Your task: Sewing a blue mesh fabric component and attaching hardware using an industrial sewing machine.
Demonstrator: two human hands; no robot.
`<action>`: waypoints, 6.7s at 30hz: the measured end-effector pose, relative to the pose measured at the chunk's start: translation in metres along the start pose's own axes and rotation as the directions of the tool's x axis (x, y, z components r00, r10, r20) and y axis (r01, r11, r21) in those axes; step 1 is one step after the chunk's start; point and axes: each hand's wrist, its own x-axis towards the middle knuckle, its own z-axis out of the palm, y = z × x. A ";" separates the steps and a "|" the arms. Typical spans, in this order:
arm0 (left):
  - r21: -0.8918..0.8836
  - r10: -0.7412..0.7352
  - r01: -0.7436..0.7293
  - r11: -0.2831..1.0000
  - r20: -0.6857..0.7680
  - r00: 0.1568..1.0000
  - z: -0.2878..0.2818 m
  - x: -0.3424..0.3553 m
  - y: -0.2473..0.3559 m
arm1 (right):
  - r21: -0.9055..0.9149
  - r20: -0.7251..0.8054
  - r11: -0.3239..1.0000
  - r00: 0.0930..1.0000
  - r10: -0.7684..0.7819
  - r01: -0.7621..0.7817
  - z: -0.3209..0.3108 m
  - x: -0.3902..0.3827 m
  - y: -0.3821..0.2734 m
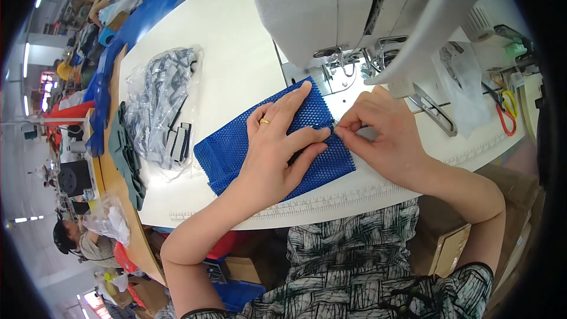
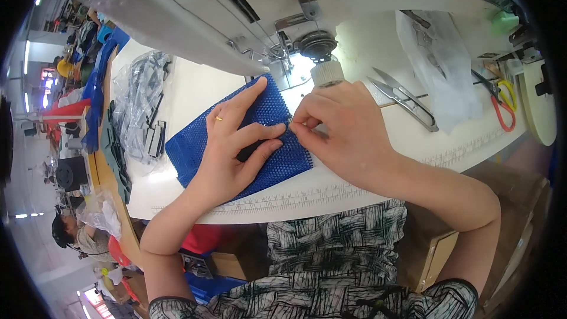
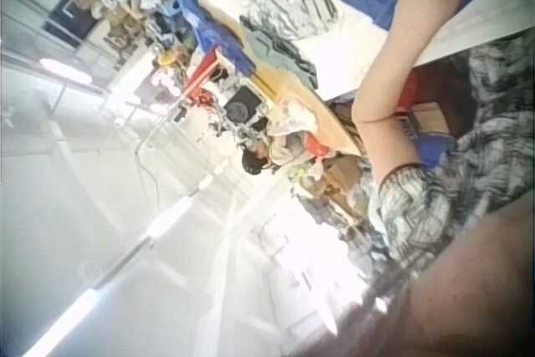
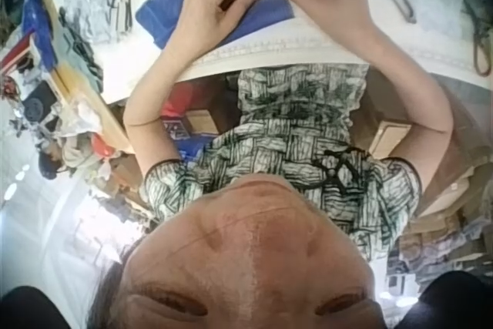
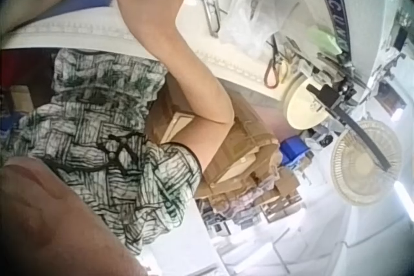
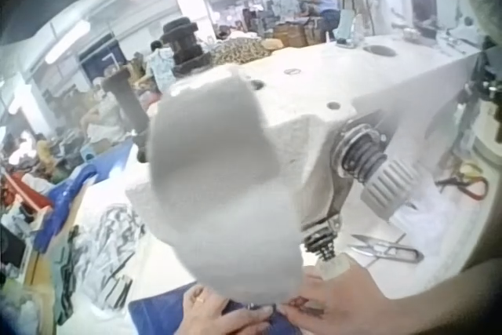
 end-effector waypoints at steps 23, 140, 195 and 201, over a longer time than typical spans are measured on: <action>0.031 0.014 -0.015 0.999 0.058 0.998 0.007 0.000 0.001 | 0.067 -0.059 0.998 0.998 -0.018 0.022 -0.002 -0.005 0.010; 0.001 -0.026 0.027 1.000 -0.073 0.997 0.006 0.011 0.003 | -0.095 -0.019 0.986 0.991 -0.136 0.133 -0.005 -0.013 0.003; -0.075 -0.019 0.006 0.997 -0.174 0.985 0.021 0.006 0.003 | -0.181 -0.028 0.957 0.972 -0.235 0.226 -0.002 -0.015 0.003; -0.042 0.020 -0.028 0.999 -0.175 0.984 0.021 0.007 0.001 | -0.196 -0.023 0.953 0.970 -0.241 0.232 -0.002 -0.014 0.002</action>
